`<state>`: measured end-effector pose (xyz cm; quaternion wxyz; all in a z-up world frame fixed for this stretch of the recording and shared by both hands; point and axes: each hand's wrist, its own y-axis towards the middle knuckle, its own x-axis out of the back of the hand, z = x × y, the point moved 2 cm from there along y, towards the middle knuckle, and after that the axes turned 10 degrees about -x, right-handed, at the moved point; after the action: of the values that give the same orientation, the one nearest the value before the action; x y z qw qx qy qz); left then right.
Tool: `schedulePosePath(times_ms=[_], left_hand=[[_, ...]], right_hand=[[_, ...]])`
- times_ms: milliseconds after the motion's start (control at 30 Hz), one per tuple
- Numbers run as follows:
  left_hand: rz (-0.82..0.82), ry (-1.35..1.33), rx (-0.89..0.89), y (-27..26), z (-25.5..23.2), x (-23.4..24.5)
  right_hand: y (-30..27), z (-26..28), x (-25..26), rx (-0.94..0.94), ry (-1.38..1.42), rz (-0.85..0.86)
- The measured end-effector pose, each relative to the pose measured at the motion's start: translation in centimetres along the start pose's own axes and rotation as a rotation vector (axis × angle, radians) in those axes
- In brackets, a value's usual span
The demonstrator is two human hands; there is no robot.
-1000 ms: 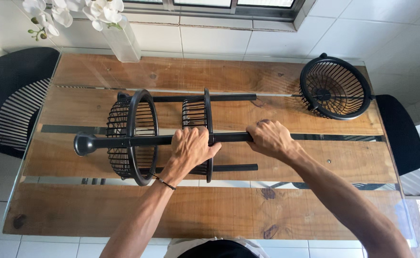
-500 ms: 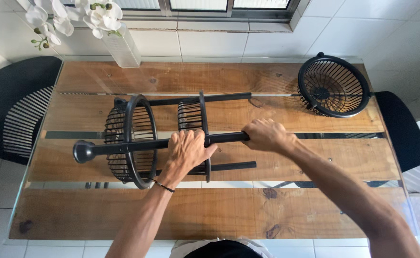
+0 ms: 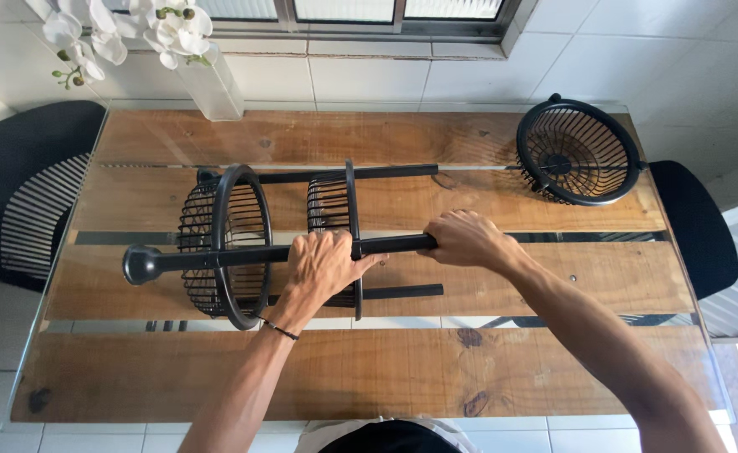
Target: The person disassembles a black metal fruit basket stand on a wooden table. They remove the circular basket sections and the central pole, placing the parts on the table. The person then reassembles the stand by reinserting the pole and reattaching the basket sections.
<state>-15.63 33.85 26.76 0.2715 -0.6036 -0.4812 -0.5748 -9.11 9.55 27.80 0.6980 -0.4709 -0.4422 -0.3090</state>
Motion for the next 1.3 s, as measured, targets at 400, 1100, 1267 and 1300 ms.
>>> schedulePosePath(times_ms=[400,1100,1267,1300], left_hand=[[-0.081,-0.060,-0.084,-0.4,-0.5,2.7],[-0.334,-0.203,-0.332,-0.9,-0.8,3.7],[-0.321,-0.219,-0.334,-1.1,-0.8,4.1],[-0.316,-0.218,-0.332,-1.1,-0.8,4.2]], right_hand=[[-2.3,1.2,0.5,0.032,0.021,-0.268],[-5.6,2.1,0.6,0.253,-0.044,-0.764],[-5.4,1.8,0.5,0.158,0.037,-0.510],[-5.6,1.7,0.7,0.153,0.019,-0.546]])
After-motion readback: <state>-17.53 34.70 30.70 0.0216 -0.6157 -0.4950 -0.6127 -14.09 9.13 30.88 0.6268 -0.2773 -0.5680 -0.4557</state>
